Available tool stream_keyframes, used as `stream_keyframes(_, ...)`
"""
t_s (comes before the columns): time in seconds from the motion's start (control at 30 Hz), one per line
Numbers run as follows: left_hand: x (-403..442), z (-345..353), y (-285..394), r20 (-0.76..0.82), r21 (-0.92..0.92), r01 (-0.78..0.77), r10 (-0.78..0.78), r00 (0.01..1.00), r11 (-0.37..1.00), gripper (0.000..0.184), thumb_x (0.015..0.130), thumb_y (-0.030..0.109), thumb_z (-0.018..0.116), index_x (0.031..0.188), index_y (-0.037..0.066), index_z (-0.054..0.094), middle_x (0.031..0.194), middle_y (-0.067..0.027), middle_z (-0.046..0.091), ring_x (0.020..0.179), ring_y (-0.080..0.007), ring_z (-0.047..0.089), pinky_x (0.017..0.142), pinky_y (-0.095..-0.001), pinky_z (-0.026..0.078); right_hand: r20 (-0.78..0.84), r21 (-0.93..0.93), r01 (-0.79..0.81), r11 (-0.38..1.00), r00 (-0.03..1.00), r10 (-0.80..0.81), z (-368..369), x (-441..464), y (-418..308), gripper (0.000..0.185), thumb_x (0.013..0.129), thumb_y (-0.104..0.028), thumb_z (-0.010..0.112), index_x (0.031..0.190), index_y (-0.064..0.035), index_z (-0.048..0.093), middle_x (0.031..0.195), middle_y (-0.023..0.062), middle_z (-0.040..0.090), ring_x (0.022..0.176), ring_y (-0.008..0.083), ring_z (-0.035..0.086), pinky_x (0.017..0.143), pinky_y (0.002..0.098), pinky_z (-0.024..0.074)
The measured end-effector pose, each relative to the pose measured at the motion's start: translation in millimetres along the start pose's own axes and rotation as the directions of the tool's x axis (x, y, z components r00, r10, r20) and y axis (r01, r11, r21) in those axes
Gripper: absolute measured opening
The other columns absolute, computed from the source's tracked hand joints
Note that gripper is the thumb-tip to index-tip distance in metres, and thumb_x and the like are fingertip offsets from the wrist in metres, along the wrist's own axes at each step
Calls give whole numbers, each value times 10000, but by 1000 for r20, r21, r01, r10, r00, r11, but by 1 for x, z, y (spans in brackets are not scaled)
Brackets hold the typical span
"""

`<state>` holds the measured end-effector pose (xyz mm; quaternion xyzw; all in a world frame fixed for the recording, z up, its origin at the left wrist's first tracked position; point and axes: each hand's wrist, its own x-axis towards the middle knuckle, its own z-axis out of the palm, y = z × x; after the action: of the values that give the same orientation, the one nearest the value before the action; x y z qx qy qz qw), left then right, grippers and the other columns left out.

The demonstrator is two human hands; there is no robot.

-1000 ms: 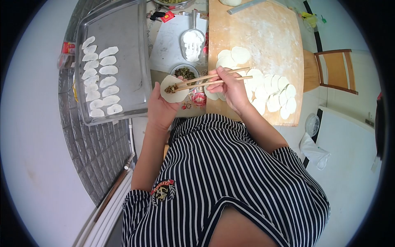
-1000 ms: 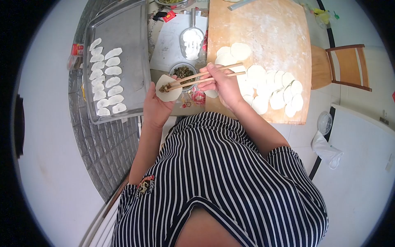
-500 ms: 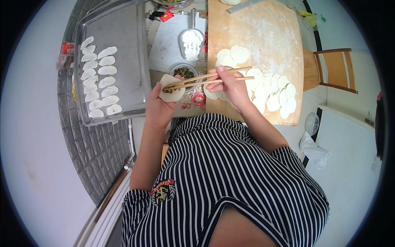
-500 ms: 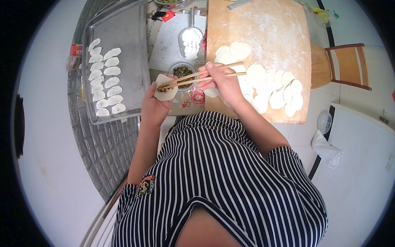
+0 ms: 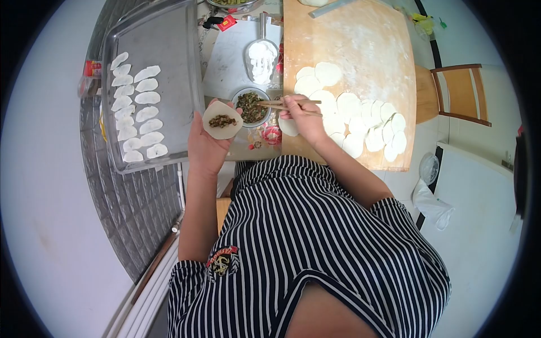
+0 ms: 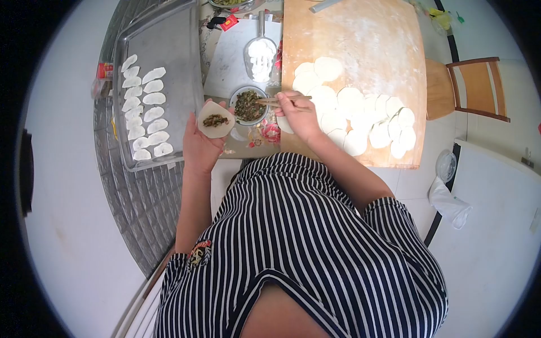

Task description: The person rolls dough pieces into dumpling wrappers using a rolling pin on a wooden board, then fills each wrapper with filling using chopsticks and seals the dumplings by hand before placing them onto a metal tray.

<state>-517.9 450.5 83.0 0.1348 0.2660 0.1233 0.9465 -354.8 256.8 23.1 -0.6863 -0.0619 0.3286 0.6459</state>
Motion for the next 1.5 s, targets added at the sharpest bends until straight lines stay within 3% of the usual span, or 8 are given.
stream_keyframes(0.17,-4,24,-5,2,28,13,-13,1000,1000,618,1096,437,289,1468,-48,382,1491,-239,452,1408,-440,401,1140,-513,410,22,177,-170,969,985,168,-15,1,11,388,971,-272,688,1178,43,597,999,149,675,818,168,697,694,288,596)
stream_keyframes(0.3,-9,39,-8,59,93,110,-116,992,990,661,1092,473,260,1469,-59,368,1484,-264,447,1388,-440,429,1125,-523,423,324,-316,-334,888,842,432,-27,-39,-33,318,910,-299,759,1062,-41,654,1107,125,652,932,179,672,778,311,576)
stream_keyframes(0.37,-13,51,-14,75,83,169,-176,982,982,657,1094,478,250,1456,-56,379,1439,-246,492,1337,-435,482,1100,-510,452,379,-352,515,782,842,-384,-21,-58,-56,275,852,-281,794,1069,-133,712,1281,103,616,1223,260,573,993,382,508)
stream_keyframes(0.47,-18,67,-24,168,93,272,-285,944,958,652,1095,490,237,1450,-35,387,1389,-224,539,1274,-411,551,1058,-488,497,545,-294,864,409,503,-671,-14,-57,-91,263,800,-289,806,1052,-227,767,1417,64,563,1440,316,361,1153,454,359)
stream_keyframes(0.67,-30,88,-36,143,183,296,-324,935,937,560,1092,434,365,1473,25,388,1354,-145,568,1210,-278,611,1003,-422,544,559,-131,883,451,442,-702,-12,-53,-92,181,761,-240,814,932,-180,807,1501,81,510,1490,363,286,1172,506,316)
stream_keyframes(0.83,-46,95,-43,224,763,-54,-185,957,644,600,919,127,731,1449,39,462,1285,-52,603,1119,-134,593,947,-288,499,434,-107,818,565,550,-713,-2,-58,-102,195,749,-146,815,942,-126,802,1491,128,516,1467,383,336,1153,497,345)
stream_keyframes(1.37,-59,104,-39,440,763,-339,-57,896,550,658,761,181,875,1330,20,588,1315,-84,626,1192,-224,611,1002,-366,479,368,271,756,596,491,-790,1,-82,-126,241,746,55,804,862,-66,631,1296,170,636,1403,437,421,1054,479,483)
stream_keyframes(1.5,-57,89,-41,645,743,-623,-14,764,246,701,731,340,895,1279,15,602,1172,-117,674,1102,-249,654,922,-370,516,437,296,763,575,428,-792,0,-72,-124,285,781,-35,807,1018,-72,653,1345,172,603,1417,384,421,1040,452,502)
